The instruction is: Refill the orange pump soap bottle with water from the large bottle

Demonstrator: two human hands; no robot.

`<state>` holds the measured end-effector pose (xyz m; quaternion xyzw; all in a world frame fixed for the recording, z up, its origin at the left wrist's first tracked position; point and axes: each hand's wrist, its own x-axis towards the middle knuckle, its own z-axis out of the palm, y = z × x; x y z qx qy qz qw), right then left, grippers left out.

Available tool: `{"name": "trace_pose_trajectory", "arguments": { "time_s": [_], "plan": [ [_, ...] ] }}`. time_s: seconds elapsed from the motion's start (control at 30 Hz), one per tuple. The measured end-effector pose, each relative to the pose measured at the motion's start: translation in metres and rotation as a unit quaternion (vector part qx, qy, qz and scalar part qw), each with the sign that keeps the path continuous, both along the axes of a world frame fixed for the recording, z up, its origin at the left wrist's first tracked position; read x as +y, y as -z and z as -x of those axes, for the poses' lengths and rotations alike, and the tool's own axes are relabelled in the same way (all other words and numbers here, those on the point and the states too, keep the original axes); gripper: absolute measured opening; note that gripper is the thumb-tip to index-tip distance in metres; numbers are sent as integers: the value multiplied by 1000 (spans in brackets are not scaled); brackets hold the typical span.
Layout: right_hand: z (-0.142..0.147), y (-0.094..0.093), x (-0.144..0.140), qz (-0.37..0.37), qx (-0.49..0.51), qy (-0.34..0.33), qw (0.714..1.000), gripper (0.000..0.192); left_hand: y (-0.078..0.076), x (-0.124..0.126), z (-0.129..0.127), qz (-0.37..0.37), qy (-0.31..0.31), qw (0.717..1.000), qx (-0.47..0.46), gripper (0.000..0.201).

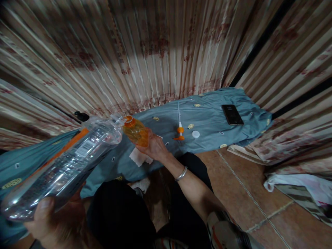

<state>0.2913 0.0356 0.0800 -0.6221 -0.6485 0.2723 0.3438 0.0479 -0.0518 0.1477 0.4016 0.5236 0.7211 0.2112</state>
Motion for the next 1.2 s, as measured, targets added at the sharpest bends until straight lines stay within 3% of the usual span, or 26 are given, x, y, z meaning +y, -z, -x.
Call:
{"name": "trace_pose_trajectory", "arguments": {
  "time_s": [0.23, 0.43, 0.6, 0.9, 1.03, 1.2],
  "plan": [
    [-1, 2, 1, -16, -5, -5, 1000, 74, -2, 1, 0, -7, 3, 999, -37, 64],
    [0, 2, 2, -6, 3, -6, 1000, 72, 4, 1, 4, -17, 1, 1000, -23, 61],
    [0, 1, 1, -24, -9, -4, 1000, 77, 9, 2, 8, -9, -12, 1000, -23, 47],
    [1, 5, 3, -28, -17, -11, 999, 75, 11, 3, 12, -15, -3, 1000, -22, 44],
    [2, 3, 3, -35, -16, -10, 999, 83, 8, 3, 9, -7, -5, 1000, -25, 43],
    [1, -3, 2, -22, -12, -8, 1000, 78, 2, 0, 3, -16, -4, 999, -37, 40]
  ]
}}
